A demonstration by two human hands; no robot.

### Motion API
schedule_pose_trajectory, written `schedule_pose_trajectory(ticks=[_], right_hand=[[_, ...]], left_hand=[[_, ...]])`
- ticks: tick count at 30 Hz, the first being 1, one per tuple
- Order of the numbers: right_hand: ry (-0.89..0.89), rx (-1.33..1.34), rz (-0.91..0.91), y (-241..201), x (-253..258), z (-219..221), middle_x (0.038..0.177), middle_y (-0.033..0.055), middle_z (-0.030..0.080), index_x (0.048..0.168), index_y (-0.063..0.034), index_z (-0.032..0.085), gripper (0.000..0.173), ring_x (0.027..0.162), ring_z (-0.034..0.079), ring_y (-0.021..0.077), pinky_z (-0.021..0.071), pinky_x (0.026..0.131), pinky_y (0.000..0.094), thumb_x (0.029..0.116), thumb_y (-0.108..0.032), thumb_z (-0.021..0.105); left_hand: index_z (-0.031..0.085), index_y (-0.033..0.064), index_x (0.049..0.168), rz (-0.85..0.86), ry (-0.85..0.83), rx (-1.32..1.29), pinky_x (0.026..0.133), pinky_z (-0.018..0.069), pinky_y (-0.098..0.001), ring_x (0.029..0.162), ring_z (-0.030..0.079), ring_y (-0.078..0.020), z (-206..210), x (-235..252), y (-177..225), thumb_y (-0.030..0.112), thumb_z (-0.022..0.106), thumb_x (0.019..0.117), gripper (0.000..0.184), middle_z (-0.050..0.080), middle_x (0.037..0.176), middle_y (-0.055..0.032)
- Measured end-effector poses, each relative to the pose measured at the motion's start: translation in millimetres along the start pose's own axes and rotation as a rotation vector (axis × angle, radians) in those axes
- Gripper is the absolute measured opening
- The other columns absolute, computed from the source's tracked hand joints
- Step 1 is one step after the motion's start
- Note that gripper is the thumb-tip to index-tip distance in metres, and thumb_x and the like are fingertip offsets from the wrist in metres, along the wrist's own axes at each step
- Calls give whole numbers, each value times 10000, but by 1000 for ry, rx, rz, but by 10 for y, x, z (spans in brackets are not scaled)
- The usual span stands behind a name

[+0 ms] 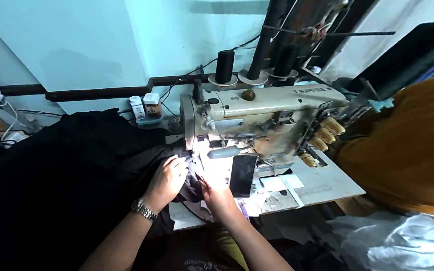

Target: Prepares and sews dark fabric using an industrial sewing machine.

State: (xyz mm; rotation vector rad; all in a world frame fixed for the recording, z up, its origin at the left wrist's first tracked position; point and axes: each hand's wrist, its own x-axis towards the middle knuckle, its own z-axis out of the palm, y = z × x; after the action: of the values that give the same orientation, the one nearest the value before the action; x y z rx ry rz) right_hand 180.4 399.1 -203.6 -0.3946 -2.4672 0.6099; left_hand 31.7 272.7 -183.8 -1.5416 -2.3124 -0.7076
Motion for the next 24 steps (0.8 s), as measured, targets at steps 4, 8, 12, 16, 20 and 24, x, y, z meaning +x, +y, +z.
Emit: schedule_pose_trajectory(ticks=[4, 8, 12, 16, 20, 24], right_hand=[[-147, 8, 83, -41, 86, -83, 1185, 94, 748, 1317, -117, 707, 341, 1114, 712, 253, 560, 978, 448, 1022, -135, 536], [-125, 20, 60, 2, 71, -61, 1136, 82, 762, 1270, -120, 736, 319, 1074, 725, 236, 571, 957, 435, 1011, -141, 550], [-135, 85, 45, 67, 89, -73, 1113, 74, 767, 1274, -132, 737, 313, 1043, 733, 229, 582, 936, 437, 1022, -161, 553], [-451, 23, 109, 20, 211, -332, 1241, 97, 728, 1425, -182, 635, 417, 1162, 684, 274, 519, 1016, 495, 1040, -160, 477], [-189, 16, -152, 200, 128, -276, 1055, 78, 780, 1220, -171, 769, 325, 994, 743, 284, 577, 869, 534, 973, -139, 560], [-19, 174, -365, 247, -110, -212, 1168, 87, 726, 1054, -273, 794, 185, 909, 713, 216, 605, 730, 386, 911, -192, 709]], left_hand=[[761, 88, 1139, -61, -28, -73, 1130, 462, -379, 1293, 617, -197, -24, 207, -163, 134, 482, 1026, 304, 720, 1268, -58], [765, 100, 1091, 9, 3, 5, 1100, 482, -430, 1260, 630, -233, -69, 195, -116, 54, 468, 1012, 310, 721, 1237, -64], [727, 168, 1148, 87, -227, 66, 1196, 323, -572, 1399, 514, -218, -278, -14, 23, 500, 587, 979, 398, 675, 1332, 3], [719, 103, 986, 120, -260, 210, 1165, 321, -646, 1333, 565, -298, -549, -121, 103, 203, 719, 913, 123, 692, 1231, -77], [649, 66, 805, 418, -296, -369, 993, 525, -394, 989, 682, -219, -828, -362, 467, 153, 581, 958, 188, 688, 866, -74], [621, 81, 846, 479, -290, -578, 827, 547, -319, 836, 657, -174, -761, -472, 634, 120, 590, 964, 128, 646, 795, -50]])
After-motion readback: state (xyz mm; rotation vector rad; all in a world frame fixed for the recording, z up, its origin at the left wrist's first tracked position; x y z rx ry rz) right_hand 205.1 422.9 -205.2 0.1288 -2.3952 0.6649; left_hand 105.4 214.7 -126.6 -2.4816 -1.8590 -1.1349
